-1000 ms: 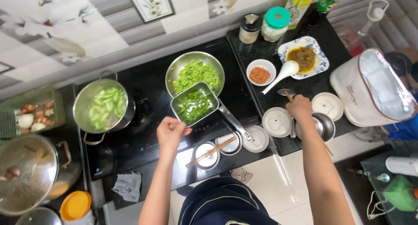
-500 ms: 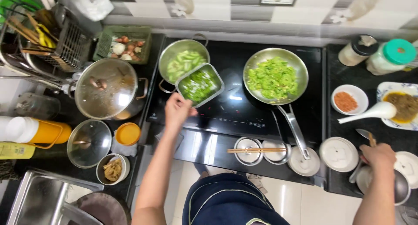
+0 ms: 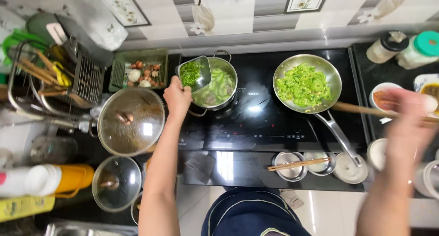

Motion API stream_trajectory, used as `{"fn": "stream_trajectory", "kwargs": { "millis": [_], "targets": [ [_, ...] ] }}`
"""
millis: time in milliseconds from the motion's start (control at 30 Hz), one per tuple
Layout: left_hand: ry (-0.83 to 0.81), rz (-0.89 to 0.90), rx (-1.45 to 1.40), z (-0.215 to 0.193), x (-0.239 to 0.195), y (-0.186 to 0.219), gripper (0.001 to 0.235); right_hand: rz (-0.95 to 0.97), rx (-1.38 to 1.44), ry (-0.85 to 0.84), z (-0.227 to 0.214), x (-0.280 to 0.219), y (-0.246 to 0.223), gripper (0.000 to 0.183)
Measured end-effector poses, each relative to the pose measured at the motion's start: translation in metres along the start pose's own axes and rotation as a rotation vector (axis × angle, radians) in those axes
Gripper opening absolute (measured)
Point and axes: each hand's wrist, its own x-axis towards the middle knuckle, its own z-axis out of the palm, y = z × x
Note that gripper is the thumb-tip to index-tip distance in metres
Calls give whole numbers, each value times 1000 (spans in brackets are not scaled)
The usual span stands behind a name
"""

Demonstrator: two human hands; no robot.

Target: The recorder is cooking soup and stir-fry, adding ingredients and seasoning them on a stove.

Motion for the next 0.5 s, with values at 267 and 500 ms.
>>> {"fn": "stream_trajectory", "kwargs": {
  "millis": [267, 500],
  "targets": [
    [-76, 453, 379, 23, 47, -33, 22, 180, 386, -349, 284, -78, -54, 22],
    [-161, 172, -59, 1, 51, -14, 19, 240, 606, -242, 383, -78, -29, 37]
  ]
}}
